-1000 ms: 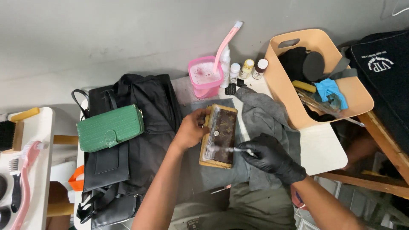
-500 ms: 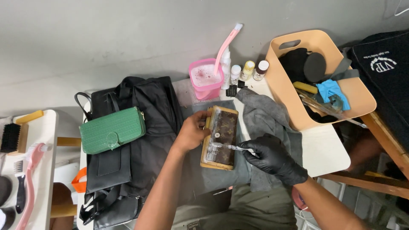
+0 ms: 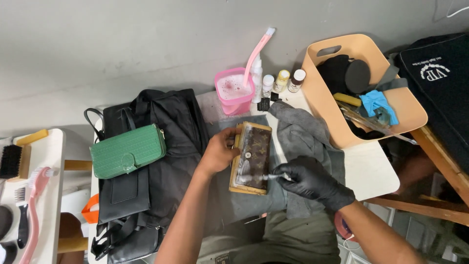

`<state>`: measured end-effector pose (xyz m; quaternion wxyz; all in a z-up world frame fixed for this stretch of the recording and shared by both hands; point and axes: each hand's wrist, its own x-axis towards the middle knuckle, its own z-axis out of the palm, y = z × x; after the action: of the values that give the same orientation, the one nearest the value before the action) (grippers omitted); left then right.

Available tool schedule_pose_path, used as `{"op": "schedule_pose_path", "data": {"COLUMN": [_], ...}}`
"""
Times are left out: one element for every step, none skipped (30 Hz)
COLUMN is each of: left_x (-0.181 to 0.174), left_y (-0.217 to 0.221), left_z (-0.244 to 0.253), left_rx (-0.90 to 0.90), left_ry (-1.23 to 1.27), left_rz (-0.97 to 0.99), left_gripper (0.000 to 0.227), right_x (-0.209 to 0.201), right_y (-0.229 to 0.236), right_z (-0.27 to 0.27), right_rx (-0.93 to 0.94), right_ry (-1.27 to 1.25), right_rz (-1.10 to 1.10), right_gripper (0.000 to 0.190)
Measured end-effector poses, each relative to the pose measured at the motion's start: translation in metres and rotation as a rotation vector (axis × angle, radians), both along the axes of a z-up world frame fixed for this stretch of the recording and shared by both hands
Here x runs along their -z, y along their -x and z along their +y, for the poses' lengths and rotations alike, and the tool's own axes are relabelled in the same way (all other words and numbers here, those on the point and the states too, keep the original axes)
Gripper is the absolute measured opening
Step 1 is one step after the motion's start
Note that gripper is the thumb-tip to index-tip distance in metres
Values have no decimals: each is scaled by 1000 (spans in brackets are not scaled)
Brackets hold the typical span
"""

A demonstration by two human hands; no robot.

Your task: The person scrubs the interior and exterior of a yellow wallet with a toothbrush and soapy water, then wipes it with a cloth. The person opens and closes the wallet to access different compartments and surfaces during cleaning.

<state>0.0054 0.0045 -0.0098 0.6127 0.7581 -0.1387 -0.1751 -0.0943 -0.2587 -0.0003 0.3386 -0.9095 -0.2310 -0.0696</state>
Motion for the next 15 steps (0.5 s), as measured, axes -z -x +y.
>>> {"op": "schedule_pose_path", "data": {"left_x": [3, 6, 9, 10, 11, 13, 12, 12, 8, 10, 13, 15, 11, 8, 4], "left_y": [-1, -3, -4, -5, -4, -3, -2, 0, -3, -3, -3, -3, -2, 0, 2], "left_z": [0, 0, 0, 0, -1, -2, -2, -2, -1, -1, -2, -3, -3, -3, -3], "left_rx": [2, -6, -13, -11, -13, -15, -16, -20, -18, -15, -23, -30, -32, -34, -38], "left_ry": [2, 6, 10, 11, -1, -14, -12, -18, -28, -29, -29, -29, -30, -24, -17], "left_rz": [2, -4, -9, -6, -20, -34, -22, -31, -51, -49, -47, -45, -41, -49, -58], "left_gripper": [62, 62, 61, 61, 61, 61, 61, 60, 60, 60, 60, 60, 60, 59, 58], "right_x": [-2, -4, -6, -9, -11, -13, -17, -21, -26, -19, -11, -3, -4, -5, -6], "right_y": [-3, -6, -9, -6, -1, 4, 0, -3, -10, -6, -2, 2, -2, -5, -9], "right_z": [2, 4, 6, 6, 6, 6, 6, 7, 8, 6, 2, -1, 0, 1, 2], "right_rx": [2, 65, 129, 131, 60, -10, -11, 36, 86, 89, 55, 20, 18, 49, 78], "right_ry": [2, 61, 119, 121, 38, -46, -43, 26, 90, 89, 43, -4, -5, 62, 130], "right_rz": [2, 24, 47, 50, 143, 236, 249, 202, 144, 146, 215, 283, 287, 143, -3], "right_gripper": [17, 12, 8, 8, 9, 12, 12, 9, 6, 6, 10, 14, 14, 12, 11]}}
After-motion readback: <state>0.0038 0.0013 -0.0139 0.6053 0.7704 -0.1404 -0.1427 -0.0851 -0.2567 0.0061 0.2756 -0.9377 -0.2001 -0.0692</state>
